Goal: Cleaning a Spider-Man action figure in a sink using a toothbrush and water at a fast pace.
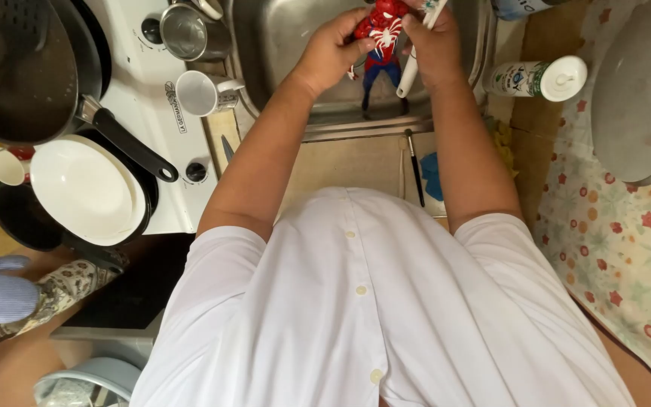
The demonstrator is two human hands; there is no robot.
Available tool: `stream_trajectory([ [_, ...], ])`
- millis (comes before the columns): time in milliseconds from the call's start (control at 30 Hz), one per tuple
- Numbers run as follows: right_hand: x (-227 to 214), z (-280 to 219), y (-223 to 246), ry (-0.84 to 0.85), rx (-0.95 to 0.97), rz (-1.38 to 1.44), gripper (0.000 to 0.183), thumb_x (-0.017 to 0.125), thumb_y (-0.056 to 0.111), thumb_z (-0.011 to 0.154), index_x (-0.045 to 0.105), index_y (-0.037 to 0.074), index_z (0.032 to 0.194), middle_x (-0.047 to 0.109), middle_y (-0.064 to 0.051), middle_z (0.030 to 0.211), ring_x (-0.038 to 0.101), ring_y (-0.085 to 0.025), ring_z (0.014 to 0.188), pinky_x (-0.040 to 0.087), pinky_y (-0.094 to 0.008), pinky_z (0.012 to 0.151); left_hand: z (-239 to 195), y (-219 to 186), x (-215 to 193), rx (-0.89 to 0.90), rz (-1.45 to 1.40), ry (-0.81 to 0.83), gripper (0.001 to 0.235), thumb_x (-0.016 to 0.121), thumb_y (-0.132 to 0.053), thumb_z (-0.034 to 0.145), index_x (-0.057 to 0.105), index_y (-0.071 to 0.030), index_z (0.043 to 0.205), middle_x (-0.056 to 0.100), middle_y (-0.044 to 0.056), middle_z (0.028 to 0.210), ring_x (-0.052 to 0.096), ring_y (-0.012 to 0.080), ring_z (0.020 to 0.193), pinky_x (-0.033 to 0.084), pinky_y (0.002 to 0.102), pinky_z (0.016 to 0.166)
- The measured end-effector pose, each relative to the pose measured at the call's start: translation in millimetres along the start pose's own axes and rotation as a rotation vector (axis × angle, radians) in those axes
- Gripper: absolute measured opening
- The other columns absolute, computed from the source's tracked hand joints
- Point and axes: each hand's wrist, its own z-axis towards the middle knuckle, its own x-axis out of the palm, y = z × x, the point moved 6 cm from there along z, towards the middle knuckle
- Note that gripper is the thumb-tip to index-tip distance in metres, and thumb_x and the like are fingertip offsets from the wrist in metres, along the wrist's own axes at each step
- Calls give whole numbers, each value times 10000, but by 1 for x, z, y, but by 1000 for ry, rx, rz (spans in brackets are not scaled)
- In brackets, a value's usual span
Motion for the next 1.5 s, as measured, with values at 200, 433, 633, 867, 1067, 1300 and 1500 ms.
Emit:
stream_trajectory([
  [200,-16,-19,41,-203,-281,-350,210,649,276,1039,679,163,1214,738,-30,1065,678,-194,992,501,-370,810,-11,2,-9,-50,246,-172,430,712,-136,1006,584,-162,1415,691,60,1385,671,220,1261,533,320,1065],
  [433,40,-81,106,223,63,-742,410,322,328,1043,317,80,1369,647,-206,1123,650,-359,889,445,-471,661,-3,10,-9,-38,357,-199,476,689,-119,1002,544,-154,1454,663,96,1427,643,301,1304,514,364,1062],
  [633,48,-61,84,296,-406,-1333,186,566,218,1101,549,38,1146,628,-170,893,584,-394,632,388,-510,461,-7,23,-4,-85,510,-247,498,724,-153,969,540,-126,1431,698,140,1337,667,341,1209,536,394,1021],
  [867,61,-59,84,285,-317,-1458,261,556,241,1029,605,53,1204,693,-208,866,665,-466,669,487,-579,484,-17,33,0,-9,616,-314,439,710,-138,923,598,-104,1347,740,180,1155,691,406,1030,546,445,901],
  [1067,63,-37,97,282,-413,-1410,212,568,231,1044,581,52,1158,664,-207,835,639,-477,629,439,-585,432,6,29,-8,-4,674,-349,235,659,-177,914,618,-92,1129,719,190,1025,671,434,898,525,503,755],
  [1300,61,-39,103,257,-384,-1442,216,603,167,916,645,90,1113,719,-198,797,685,-489,658,514,-579,483,14,39,-2,92,760,-347,142,669,-198,905,630,-62,912,686,207,833,633,466,735,445,573,641],
  [1500,52,-20,102,203,-472,-1422,260,588,240,1085,580,16,1217,650,-199,817,619,-443,609,429,-573,431,21,18,-12,62,632,-347,409,708,-132,909,637,-141,1312,766,154,1069,701,414,912,546,456,770],
])
